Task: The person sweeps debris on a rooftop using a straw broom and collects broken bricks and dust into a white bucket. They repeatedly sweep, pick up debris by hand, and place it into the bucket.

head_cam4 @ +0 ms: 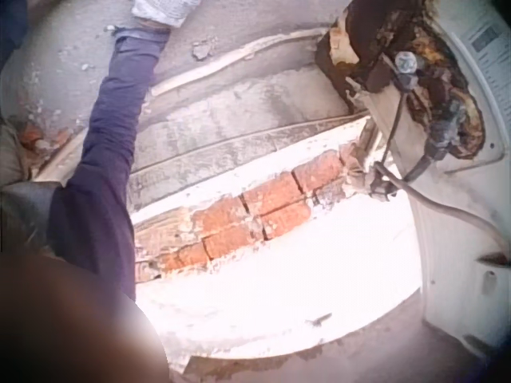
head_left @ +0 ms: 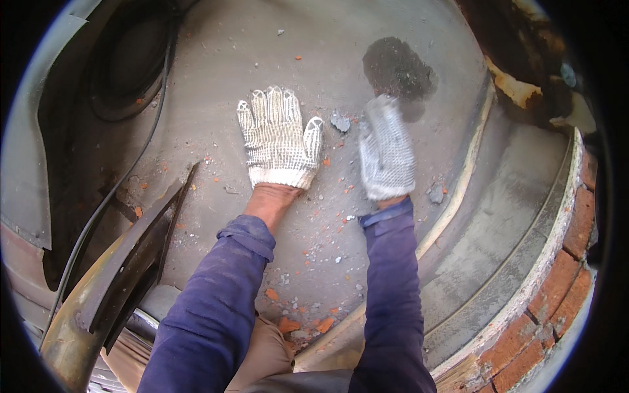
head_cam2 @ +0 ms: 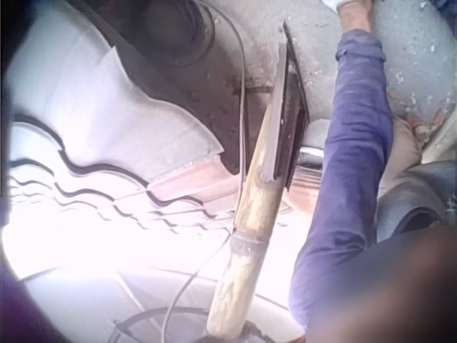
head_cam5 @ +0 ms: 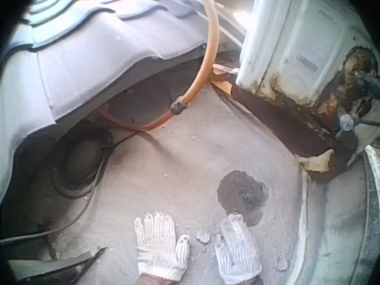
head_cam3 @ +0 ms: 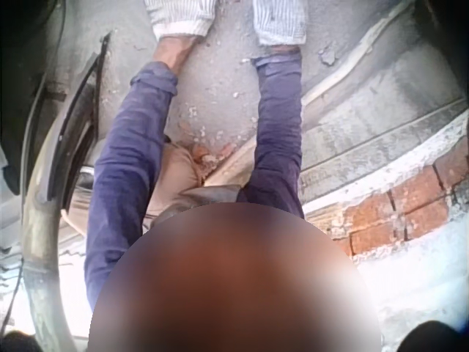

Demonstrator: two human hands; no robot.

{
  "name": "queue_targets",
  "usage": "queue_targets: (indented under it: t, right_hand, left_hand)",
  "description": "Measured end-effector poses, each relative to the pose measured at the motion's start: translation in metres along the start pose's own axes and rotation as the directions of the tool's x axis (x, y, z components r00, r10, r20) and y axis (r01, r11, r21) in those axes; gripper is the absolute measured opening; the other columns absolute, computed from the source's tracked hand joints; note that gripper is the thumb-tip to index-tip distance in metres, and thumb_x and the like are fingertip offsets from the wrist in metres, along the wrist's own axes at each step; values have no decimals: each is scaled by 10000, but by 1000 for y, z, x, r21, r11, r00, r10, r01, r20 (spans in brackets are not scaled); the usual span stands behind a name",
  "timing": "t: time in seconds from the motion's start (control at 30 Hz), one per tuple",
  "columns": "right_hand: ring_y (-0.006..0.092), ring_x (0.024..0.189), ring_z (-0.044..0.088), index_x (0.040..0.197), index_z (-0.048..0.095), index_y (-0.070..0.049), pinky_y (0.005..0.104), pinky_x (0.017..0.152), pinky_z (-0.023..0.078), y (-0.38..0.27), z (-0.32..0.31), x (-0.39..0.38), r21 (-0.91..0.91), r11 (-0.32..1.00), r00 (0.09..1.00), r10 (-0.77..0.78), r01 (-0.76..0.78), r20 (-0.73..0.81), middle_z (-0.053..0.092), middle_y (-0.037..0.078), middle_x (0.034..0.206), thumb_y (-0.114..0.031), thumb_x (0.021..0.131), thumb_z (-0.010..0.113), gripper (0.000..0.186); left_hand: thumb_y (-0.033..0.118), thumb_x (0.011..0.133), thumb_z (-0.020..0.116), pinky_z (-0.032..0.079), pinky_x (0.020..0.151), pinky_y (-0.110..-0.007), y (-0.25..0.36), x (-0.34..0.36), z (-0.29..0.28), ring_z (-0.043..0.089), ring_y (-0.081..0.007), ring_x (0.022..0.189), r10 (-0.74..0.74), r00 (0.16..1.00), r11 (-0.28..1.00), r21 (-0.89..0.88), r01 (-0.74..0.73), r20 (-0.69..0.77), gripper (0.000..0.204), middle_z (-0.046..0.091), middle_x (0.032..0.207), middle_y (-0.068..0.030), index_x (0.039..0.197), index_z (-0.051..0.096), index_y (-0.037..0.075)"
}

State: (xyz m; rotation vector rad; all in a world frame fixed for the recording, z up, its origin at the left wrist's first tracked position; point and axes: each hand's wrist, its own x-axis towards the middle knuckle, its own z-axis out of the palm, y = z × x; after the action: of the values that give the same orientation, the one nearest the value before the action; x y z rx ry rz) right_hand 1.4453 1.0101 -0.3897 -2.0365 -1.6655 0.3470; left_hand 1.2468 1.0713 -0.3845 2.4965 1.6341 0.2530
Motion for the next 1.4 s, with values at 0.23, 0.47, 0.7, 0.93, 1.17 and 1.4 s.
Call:
queue_targets:
  t: [0.23, 0.47, 0.7, 0.93, 1.17, 1.4]
  right_hand:
    - [309, 1254, 566, 1265, 622, -21, 424, 1088, 437, -66, -8, 3, -243, 956, 898, -44, 165, 438, 600, 172, 1336, -214, 948, 609, 372]
    - [301, 1426, 381, 1462, 460, -117, 444, 1197, 295, 5, -34, -18, -547, 756, 932, 315, -360, -179, 439, 161, 1514, -322, 1034, 398, 479]
    - [227, 1478, 311, 1498, 425, -133, 371, 1229, 231, -30, -56, -53, -477, 777, 642, 619, -412, 453, 354, 127, 1583, -467, 1042, 311, 577]
    - [332, 1480, 297, 1524, 359, -76, 409, 1237, 210, 0, -65, -61, -751, 419, 640, 768, -511, -7, 291, 173, 1605, -501, 1050, 234, 649]
    - [312, 1408, 430, 1468, 459, -91, 450, 1177, 349, 46, -120, -77, -432, 459, 535, 842, -777, -68, 438, 169, 1522, -457, 1056, 314, 570]
    - [335, 1412, 413, 1530, 366, -166, 448, 1164, 352, 152, -161, -18, -739, 417, 587, 809, -529, 36, 425, 176, 1528, -484, 1028, 359, 594]
  left_hand:
    - [395, 1009, 425, 96, 1227, -541, -1, 0, 3, 305, -417, 1448, 29, 999, 1000, -4, -29, -34, 582, 418, 1516, -233, 1440, 480, 8]
    - [387, 1013, 435, 133, 1219, -539, -2, 0, 7, 345, -397, 1431, 85, 990, 996, 36, -81, -113, 539, 443, 1505, -209, 1418, 513, 40]
    - [410, 1006, 452, 155, 1211, -543, -2, 1, 16, 378, -390, 1413, 113, 983, 989, 107, -98, -143, 544, 463, 1503, -179, 1425, 514, 69]
    - [404, 1001, 465, 172, 1206, -550, -6, -1, 21, 390, -398, 1404, 144, 978, 979, 164, -119, -148, 535, 472, 1492, -178, 1419, 516, 75]
    - [450, 1008, 443, 188, 1200, -551, -6, 0, 21, 381, -387, 1416, 182, 973, 961, 236, -146, -140, 574, 466, 1499, -179, 1435, 499, 70]
    - [474, 1010, 420, 151, 1211, -549, -5, -1, 20, 353, -385, 1436, 103, 988, 987, 133, -87, -116, 603, 433, 1531, -164, 1456, 478, 73]
